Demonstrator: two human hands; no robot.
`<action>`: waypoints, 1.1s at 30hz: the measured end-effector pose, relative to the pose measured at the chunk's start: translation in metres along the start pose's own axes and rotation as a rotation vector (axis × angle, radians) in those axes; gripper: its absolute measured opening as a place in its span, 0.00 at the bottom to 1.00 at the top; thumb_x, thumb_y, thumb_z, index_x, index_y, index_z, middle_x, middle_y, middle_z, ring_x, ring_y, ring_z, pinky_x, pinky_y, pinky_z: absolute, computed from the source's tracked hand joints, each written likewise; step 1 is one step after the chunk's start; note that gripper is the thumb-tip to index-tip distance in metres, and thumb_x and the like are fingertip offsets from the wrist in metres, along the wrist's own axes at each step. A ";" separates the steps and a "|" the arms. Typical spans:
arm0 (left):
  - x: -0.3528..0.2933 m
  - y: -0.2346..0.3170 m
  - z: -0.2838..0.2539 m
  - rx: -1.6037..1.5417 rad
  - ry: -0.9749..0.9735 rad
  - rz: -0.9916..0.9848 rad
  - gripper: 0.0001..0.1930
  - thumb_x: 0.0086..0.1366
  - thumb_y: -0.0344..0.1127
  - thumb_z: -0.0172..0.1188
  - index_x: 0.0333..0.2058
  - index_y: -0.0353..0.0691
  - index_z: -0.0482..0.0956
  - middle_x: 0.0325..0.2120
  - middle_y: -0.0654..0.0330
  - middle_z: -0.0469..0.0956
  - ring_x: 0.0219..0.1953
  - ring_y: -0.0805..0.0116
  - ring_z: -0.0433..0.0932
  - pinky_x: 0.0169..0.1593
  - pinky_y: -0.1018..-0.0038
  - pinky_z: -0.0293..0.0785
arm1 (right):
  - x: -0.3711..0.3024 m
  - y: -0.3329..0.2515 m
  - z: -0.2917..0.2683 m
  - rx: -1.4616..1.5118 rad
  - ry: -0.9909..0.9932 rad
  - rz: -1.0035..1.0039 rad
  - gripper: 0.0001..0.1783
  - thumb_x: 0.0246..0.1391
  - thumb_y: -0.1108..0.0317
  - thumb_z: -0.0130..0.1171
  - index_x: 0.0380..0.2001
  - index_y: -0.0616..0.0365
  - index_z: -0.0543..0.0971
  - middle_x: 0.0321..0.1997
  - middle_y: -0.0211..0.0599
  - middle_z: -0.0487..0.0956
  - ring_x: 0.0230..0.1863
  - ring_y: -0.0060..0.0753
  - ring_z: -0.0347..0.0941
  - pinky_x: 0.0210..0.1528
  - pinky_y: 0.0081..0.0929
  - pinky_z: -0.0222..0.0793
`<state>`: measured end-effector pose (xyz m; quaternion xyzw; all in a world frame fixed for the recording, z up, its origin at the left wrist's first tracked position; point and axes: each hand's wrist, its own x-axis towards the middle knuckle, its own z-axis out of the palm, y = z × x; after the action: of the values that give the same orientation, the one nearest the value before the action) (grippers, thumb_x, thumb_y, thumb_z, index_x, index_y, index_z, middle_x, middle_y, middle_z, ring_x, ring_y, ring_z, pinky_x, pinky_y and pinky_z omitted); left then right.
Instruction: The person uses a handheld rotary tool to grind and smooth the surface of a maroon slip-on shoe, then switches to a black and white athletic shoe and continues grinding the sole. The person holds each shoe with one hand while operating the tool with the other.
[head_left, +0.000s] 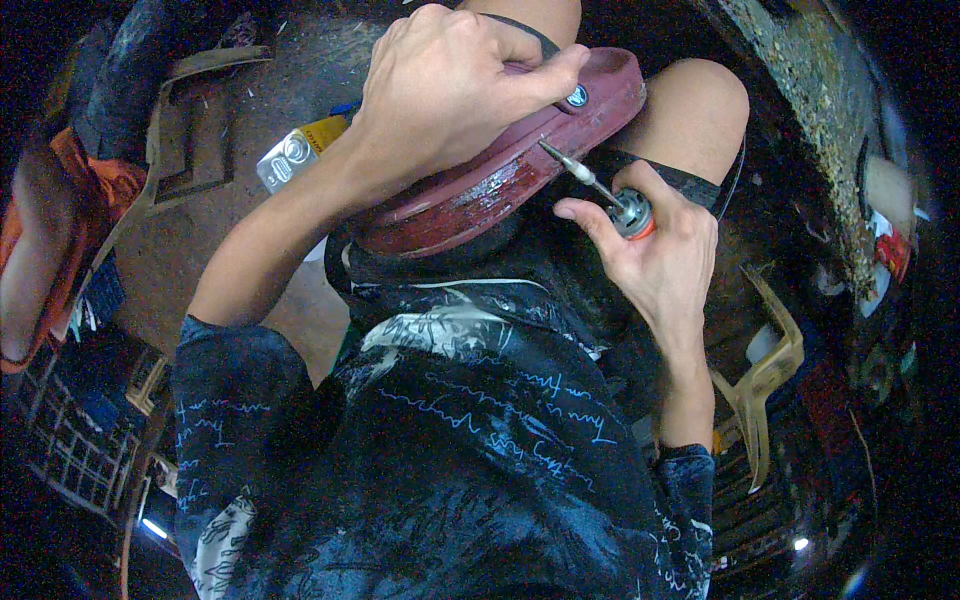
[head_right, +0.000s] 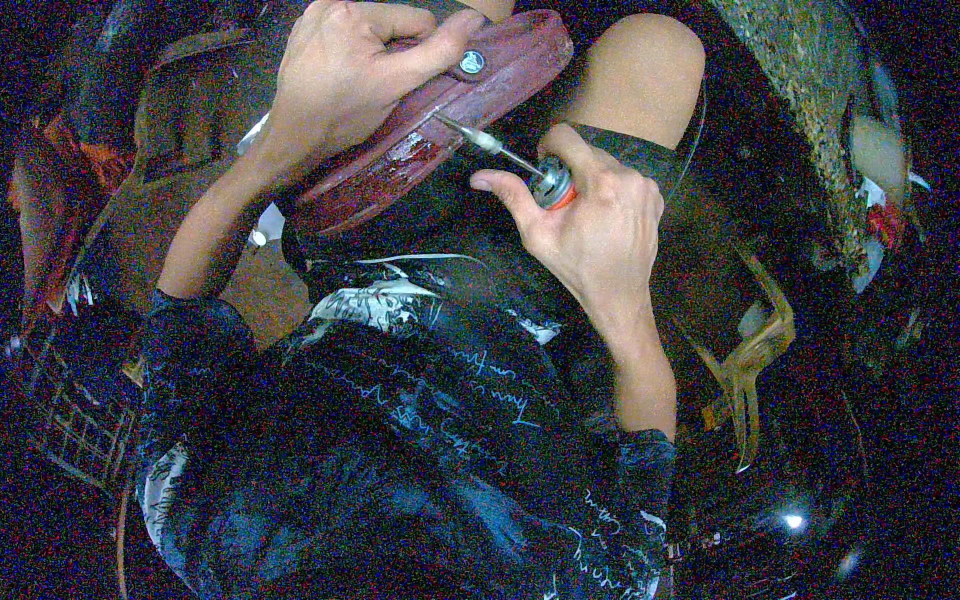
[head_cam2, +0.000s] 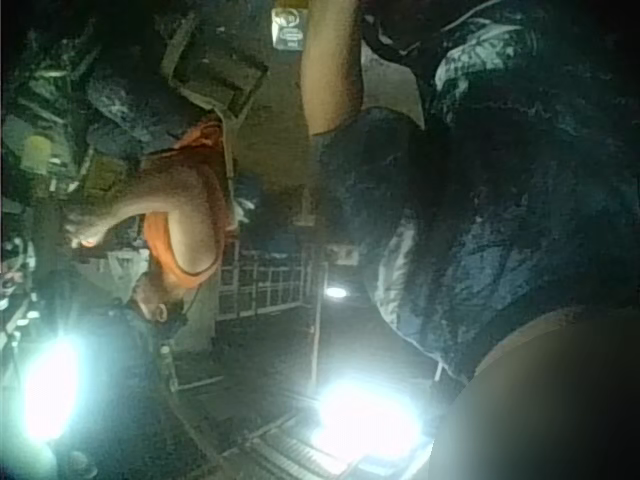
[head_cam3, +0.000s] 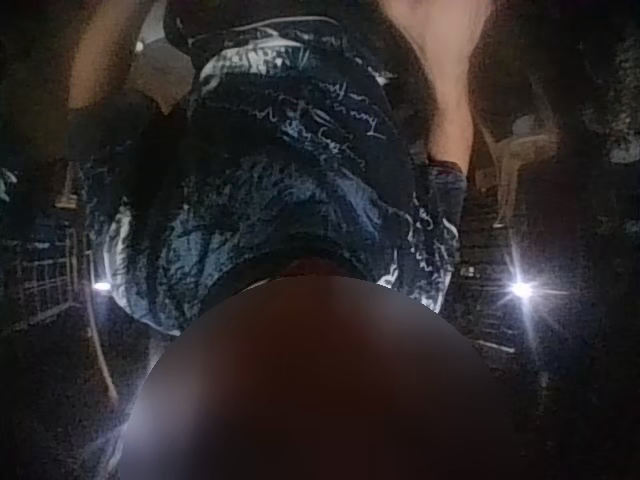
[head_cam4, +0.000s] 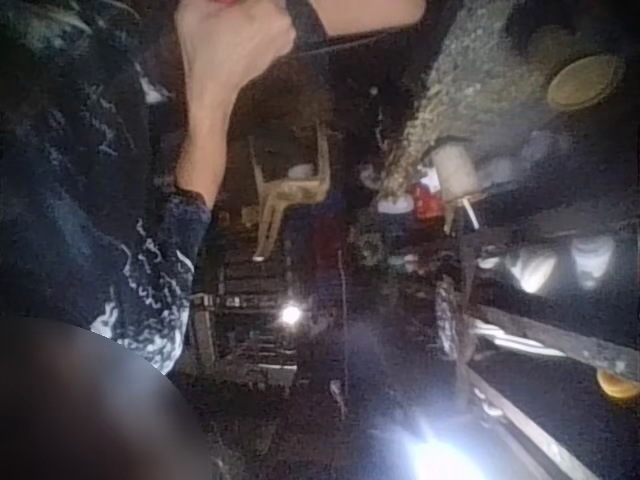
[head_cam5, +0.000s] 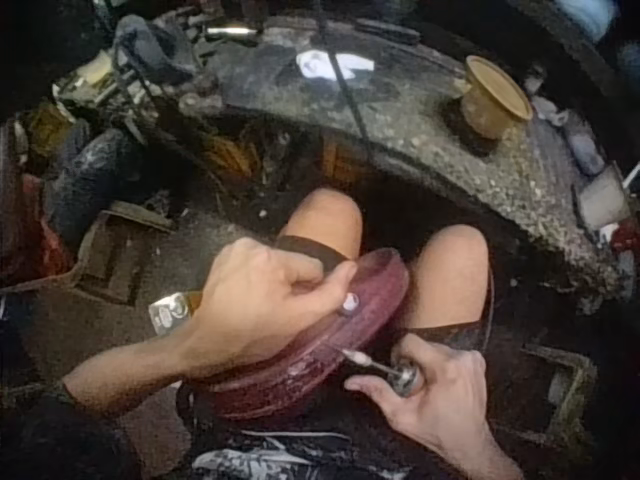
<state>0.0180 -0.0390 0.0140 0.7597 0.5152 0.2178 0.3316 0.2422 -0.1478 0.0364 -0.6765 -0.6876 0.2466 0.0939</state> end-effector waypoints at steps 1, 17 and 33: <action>0.000 0.000 0.000 0.021 -0.005 0.002 0.27 0.70 0.51 0.71 0.19 0.35 0.82 0.14 0.47 0.76 0.16 0.44 0.76 0.25 0.55 0.71 | 0.000 0.000 0.000 -0.014 0.001 0.001 0.32 0.47 0.37 0.85 0.31 0.56 0.84 0.19 0.41 0.79 0.22 0.53 0.80 0.29 0.43 0.76; -0.004 -0.008 0.006 0.087 -0.006 -0.064 0.27 0.70 0.65 0.64 0.31 0.47 0.96 0.17 0.46 0.82 0.25 0.41 0.86 0.38 0.53 0.86 | -0.006 0.005 0.002 0.041 0.045 -0.037 0.32 0.49 0.38 0.84 0.31 0.58 0.82 0.18 0.40 0.76 0.19 0.45 0.75 0.28 0.40 0.74; -0.007 -0.011 0.005 0.029 0.058 -0.089 0.29 0.69 0.66 0.65 0.28 0.45 0.94 0.13 0.45 0.77 0.21 0.41 0.83 0.33 0.51 0.81 | -0.002 0.003 -0.004 -0.011 0.015 0.151 0.33 0.50 0.35 0.83 0.32 0.57 0.85 0.18 0.39 0.77 0.20 0.46 0.77 0.30 0.41 0.75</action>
<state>0.0123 -0.0444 0.0027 0.7341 0.5609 0.2174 0.3150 0.2469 -0.1493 0.0385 -0.7288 -0.6352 0.2439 0.0764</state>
